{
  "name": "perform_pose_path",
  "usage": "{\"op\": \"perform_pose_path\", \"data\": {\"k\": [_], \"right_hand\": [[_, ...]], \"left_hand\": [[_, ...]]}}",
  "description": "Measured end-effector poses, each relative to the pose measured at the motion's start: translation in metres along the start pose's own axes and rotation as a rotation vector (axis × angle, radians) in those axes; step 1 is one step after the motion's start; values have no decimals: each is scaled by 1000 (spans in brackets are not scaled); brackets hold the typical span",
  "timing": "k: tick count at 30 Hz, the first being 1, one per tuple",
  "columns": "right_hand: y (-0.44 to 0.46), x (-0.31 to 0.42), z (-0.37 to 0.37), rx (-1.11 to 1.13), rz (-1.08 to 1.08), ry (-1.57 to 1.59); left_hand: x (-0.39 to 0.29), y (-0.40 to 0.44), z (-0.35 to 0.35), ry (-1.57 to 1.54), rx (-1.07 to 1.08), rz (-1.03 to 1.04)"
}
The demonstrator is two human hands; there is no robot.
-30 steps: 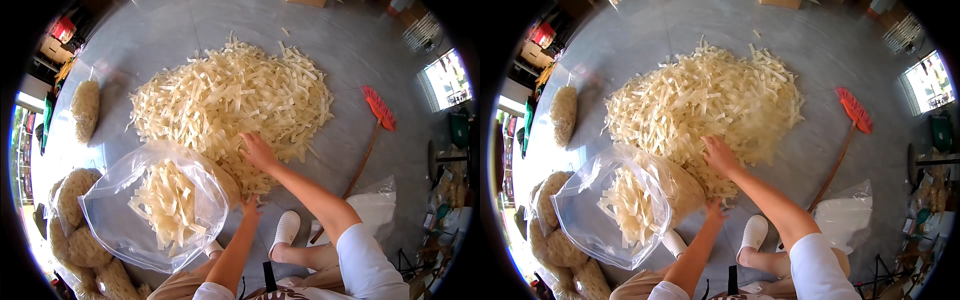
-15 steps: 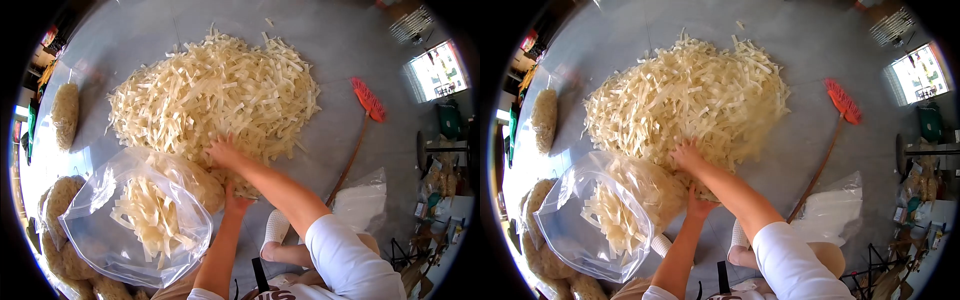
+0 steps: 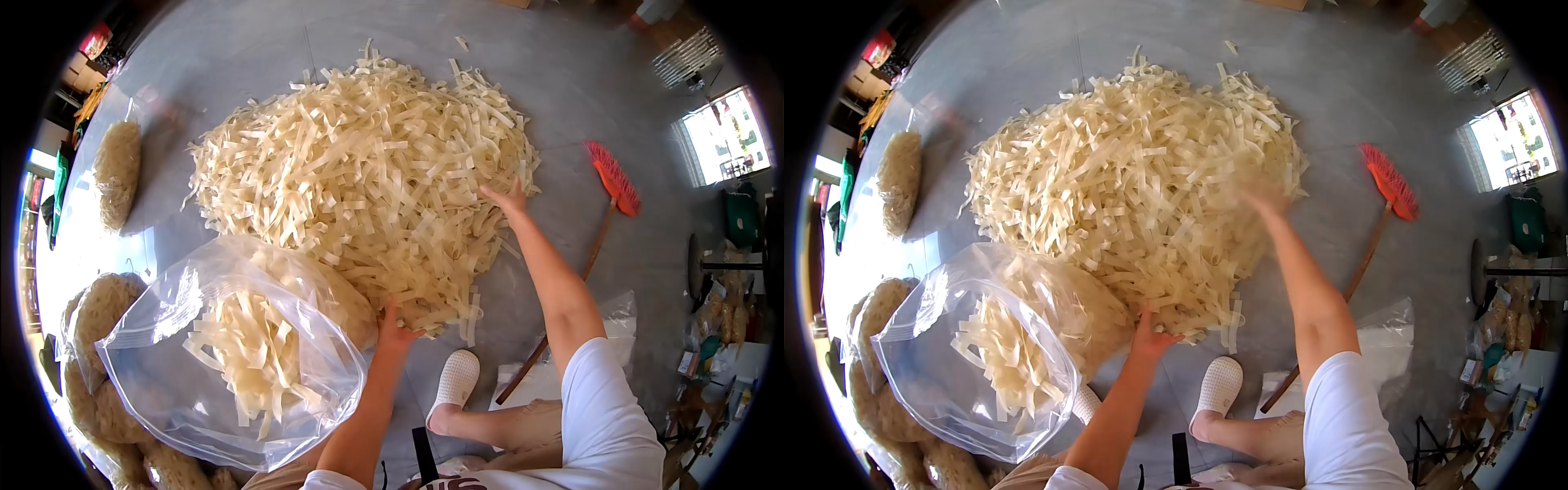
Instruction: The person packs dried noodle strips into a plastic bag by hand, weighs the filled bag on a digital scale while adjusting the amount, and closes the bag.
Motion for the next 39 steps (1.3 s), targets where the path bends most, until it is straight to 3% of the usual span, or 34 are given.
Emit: {"op": "perform_pose_path", "data": {"k": [1,3,5,7,9,11,14,21,23,27,29,30,32,36,39], "right_hand": [[2,-17,-1,231,219,280],[-10,-32,15,469,449,553],[-36,-9,25,372,214,219],[-61,13,39,350,31,50],[-92,26,40,666,-87,168],[-132,34,51,694,-186,188],[-175,52,33,671,-26,294],[-194,37,44,563,-30,362],[-200,36,35,522,52,650],[-223,67,-26,495,152,869],[-217,80,-54,371,-67,1027],[-218,80,-61,320,-26,996],[-221,95,-96,334,-77,1105],[-258,156,-184,322,-63,1274],[-280,193,-231,229,-269,1277]], "left_hand": [[1,0,-4,97,36,77],[5,-5,2,194,61,150],[-2,-16,31,229,-132,277],[-5,-6,39,350,-205,277],[-4,-2,45,467,-273,283],[-4,-2,51,460,-284,339],[-4,8,48,400,-168,369],[-7,-22,58,360,40,416],[-11,-39,73,447,37,396],[-18,-88,120,563,89,517],[-23,-107,145,614,329,751],[-24,-120,154,615,327,771],[-27,-155,183,928,325,989],[-37,-230,225,874,449,1157],[-49,-276,245,936,509,1330]]}}
Point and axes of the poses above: each hand's wrist, its own y-axis towards the middle knuckle, its own z-axis out of the palm, x = y × z, the point moved 3 cm from there along y, towards the middle knuckle, and after that the axes turned 9 degrees about z, right-handed, at the moved point
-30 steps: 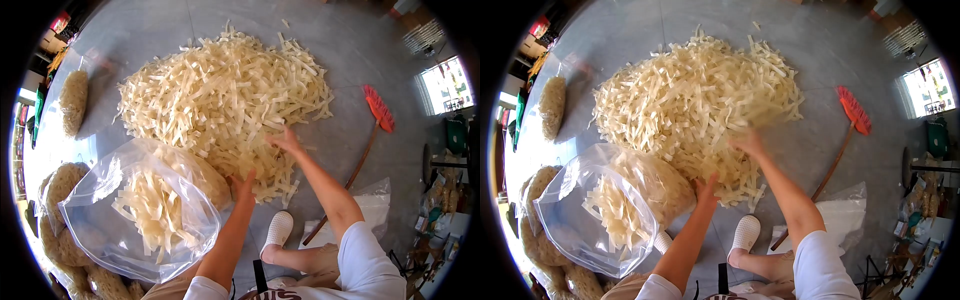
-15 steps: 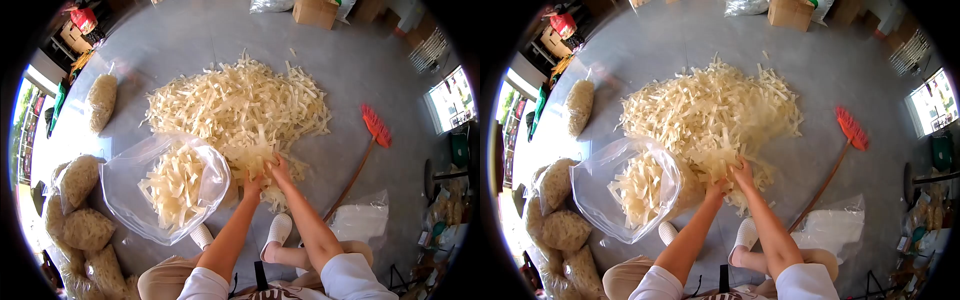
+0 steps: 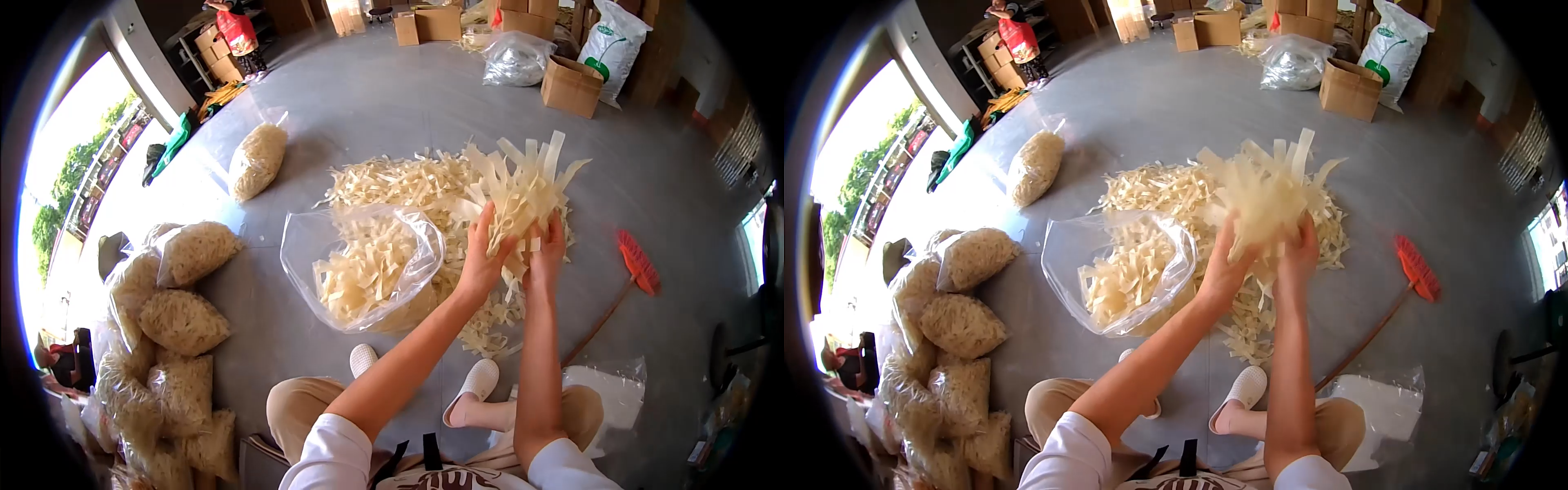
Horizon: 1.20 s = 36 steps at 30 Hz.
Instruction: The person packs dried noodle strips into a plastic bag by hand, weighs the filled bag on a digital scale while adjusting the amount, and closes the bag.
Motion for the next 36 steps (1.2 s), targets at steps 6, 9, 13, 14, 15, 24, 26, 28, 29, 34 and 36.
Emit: {"op": "perform_pose_path", "data": {"k": [6,9,13,14,15,24,26,28,29,34,36], "right_hand": [[-24,53,89,261,-193,162],[-53,51,131,385,-264,198],[-78,-31,144,645,-42,129],[-76,-58,141,689,-131,-107],[-76,-78,138,726,-222,-344],[-53,-89,122,919,-492,-883],[-46,-81,128,945,-249,-997],[-46,-69,129,811,-405,-945],[-47,-61,127,673,-555,-881],[-41,-83,125,776,-370,-1295],[-36,-99,121,848,-202,-1471]], "left_hand": [[-92,15,-70,-88,-40,139],[-121,1,-115,-66,-100,84],[-72,-28,-206,687,-20,187],[-57,-39,-225,913,46,243],[-51,-52,-238,918,40,243],[-31,-68,-260,1185,83,35],[-40,-67,-263,1210,-4,43],[-50,-72,-271,1353,-312,110],[-48,-75,-278,1422,-374,51],[-26,-94,-307,1305,-503,-280],[-19,-102,-315,1220,-524,-340]]}}
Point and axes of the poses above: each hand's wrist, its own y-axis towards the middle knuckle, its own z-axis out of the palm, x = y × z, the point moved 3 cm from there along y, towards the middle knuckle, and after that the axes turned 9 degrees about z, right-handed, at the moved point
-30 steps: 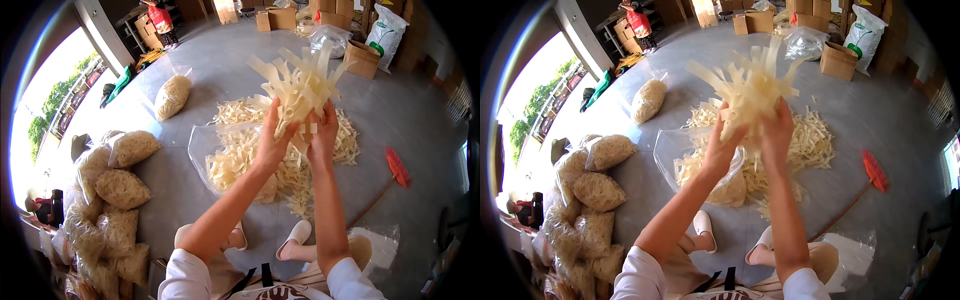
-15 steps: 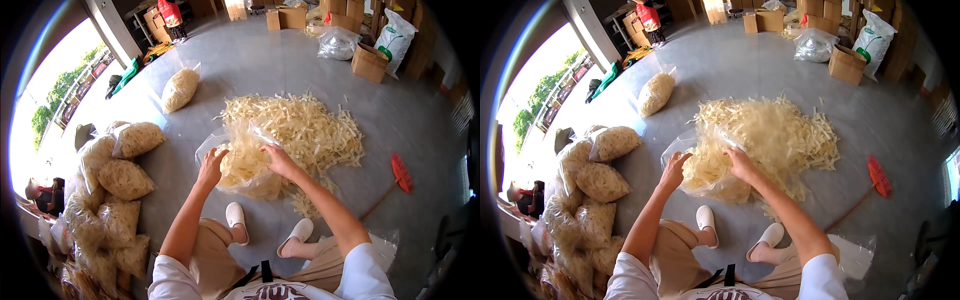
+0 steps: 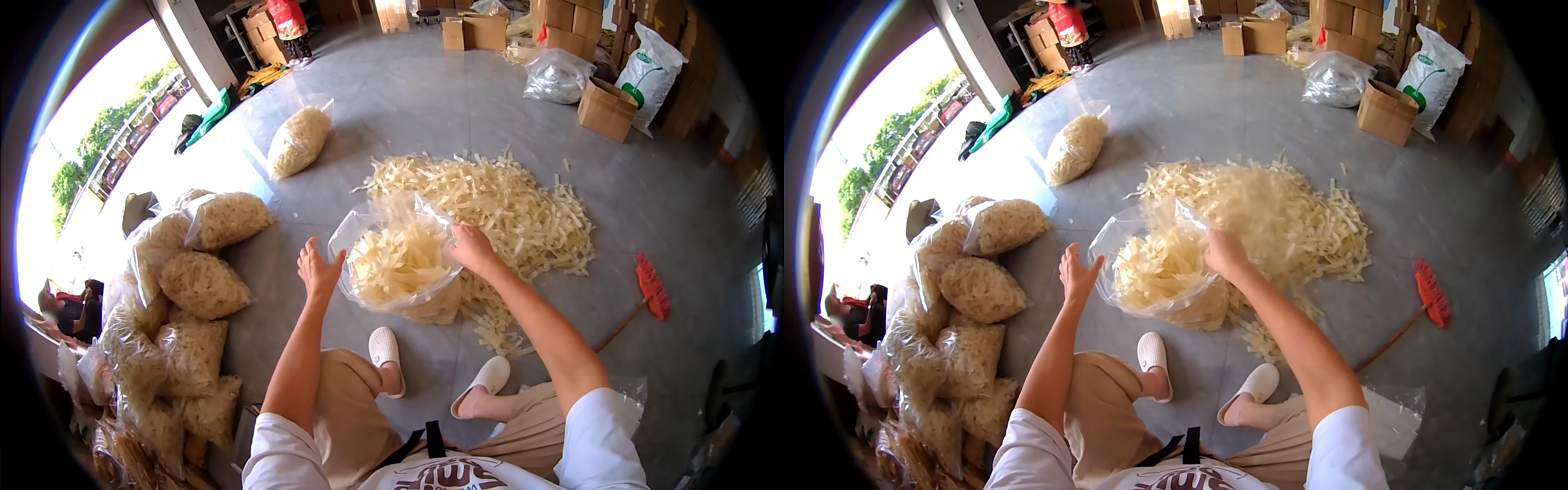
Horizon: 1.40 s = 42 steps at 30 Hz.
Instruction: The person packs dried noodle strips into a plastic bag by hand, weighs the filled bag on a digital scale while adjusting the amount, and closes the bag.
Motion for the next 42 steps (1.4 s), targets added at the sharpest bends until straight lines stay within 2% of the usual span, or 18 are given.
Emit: {"op": "perform_pose_path", "data": {"k": [2,3,5,7,11,14,16,17,20,22,25,27,28,29,30,35,37,42], "right_hand": [[7,-10,-2,-327,-147,226],[10,-4,-14,-356,-182,239],[-12,-9,-41,-243,-328,584],[-27,-36,-53,-200,-243,599],[-60,-157,-31,-260,56,591],[-126,-267,32,-214,583,476],[-184,-370,127,-365,619,216],[-221,-394,162,-285,791,157],[-321,-400,245,-322,1405,414],[-354,-390,278,-230,1476,288],[-399,-397,354,-145,1105,314],[-399,-332,283,-405,1046,214],[-394,-305,240,-635,1089,653],[-394,-300,237,-654,1090,638],[-393,-298,242,-547,1005,355],[-393,-315,287,-359,1142,434],[-386,-313,286,-377,971,391],[-357,-312,287,-402,1009,575]], "left_hand": [[-1,-4,-2,-95,33,-18],[5,-2,5,-94,37,17],[4,-5,7,-138,-6,52],[4,-6,7,-205,-33,64],[0,-7,7,-321,-7,7],[0,-7,5,-341,5,-3],[5,-7,8,-339,5,0],[9,-6,9,-304,-38,21],[20,-1,10,-267,-157,76],[27,2,3,-315,-250,96],[9,0,-29,-351,-193,100],[-8,-14,-51,-411,-115,193],[-15,-22,-61,-396,-89,247],[-21,-32,-68,-449,-78,279],[-26,-41,-72,-498,-75,304],[-38,-70,-64,-541,34,337],[-47,-72,-62,-545,64,311],[-51,-73,-65,-480,98,330]]}}
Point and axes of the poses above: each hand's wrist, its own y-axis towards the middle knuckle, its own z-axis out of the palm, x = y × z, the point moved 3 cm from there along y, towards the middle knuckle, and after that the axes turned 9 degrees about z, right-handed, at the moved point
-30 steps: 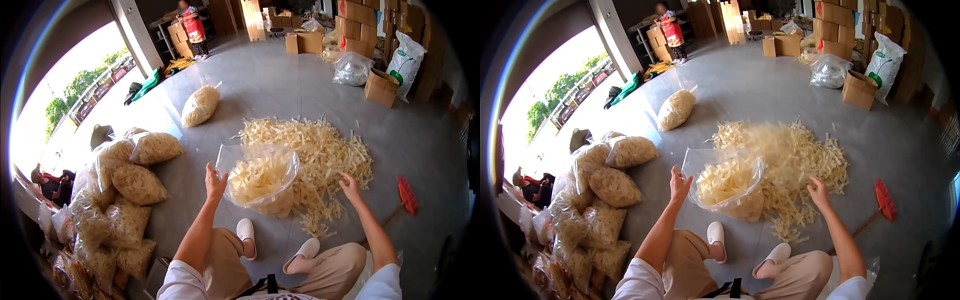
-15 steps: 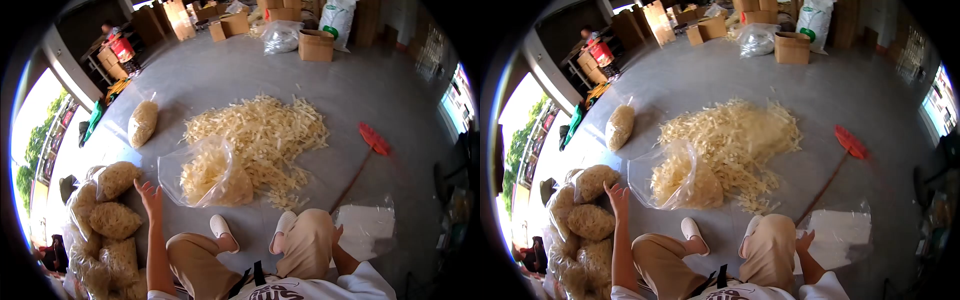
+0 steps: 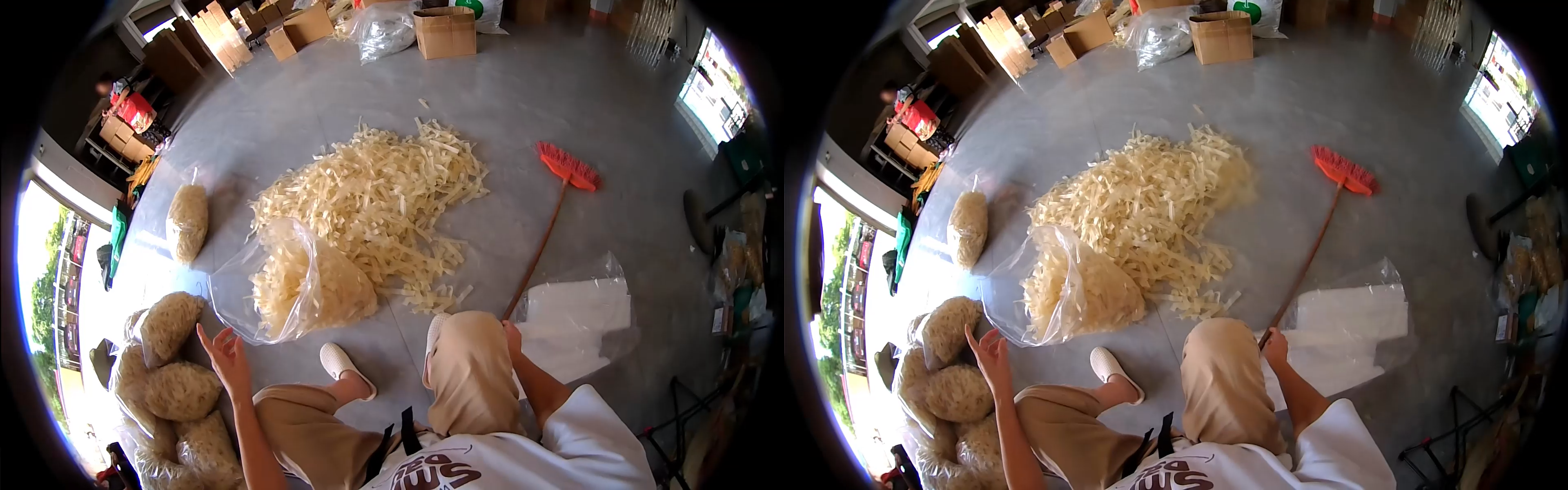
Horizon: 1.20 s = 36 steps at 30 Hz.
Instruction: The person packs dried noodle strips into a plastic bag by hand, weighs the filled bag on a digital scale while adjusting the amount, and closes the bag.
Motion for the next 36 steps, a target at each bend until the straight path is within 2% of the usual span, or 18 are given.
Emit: {"op": "perform_pose_path", "data": {"k": [2,4,8,10,15,17,20,22,23,25,26,28,29,32,35,36], "right_hand": [[19,-21,33,35,-12,10],[42,-56,74,-70,-64,-45],[49,-66,86,-57,-75,-66],[51,-73,92,55,-99,-180],[57,-97,116,-61,-63,-180],[54,-78,103,-67,-63,-175],[9,-18,47,-47,3,-147],[-4,0,30,-201,45,-14],[-10,10,21,-202,35,-12],[-28,32,-17,-621,7,160],[-34,46,-41,-623,2,159],[-34,54,-75,-253,598,696],[-24,38,-76,-228,625,725],[8,-7,-73,-426,100,415],[17,6,-82,-440,-22,362],[24,15,-82,-380,-56,359]], "left_hand": [[0,-1,1,-5,9,-10],[-2,0,1,41,11,25],[-4,1,4,92,30,32],[-7,1,7,130,51,58],[-3,4,8,130,59,36],[-2,6,9,131,55,45],[-6,5,11,102,60,48],[-9,5,13,133,94,48],[-10,5,12,132,83,49],[-11,4,13,124,97,80],[-11,3,11,122,93,79],[-13,3,10,136,112,126],[-13,3,10,127,108,127],[-10,4,8,136,102,92],[-7,6,10,128,123,65],[-7,7,11,126,118,64]]}}
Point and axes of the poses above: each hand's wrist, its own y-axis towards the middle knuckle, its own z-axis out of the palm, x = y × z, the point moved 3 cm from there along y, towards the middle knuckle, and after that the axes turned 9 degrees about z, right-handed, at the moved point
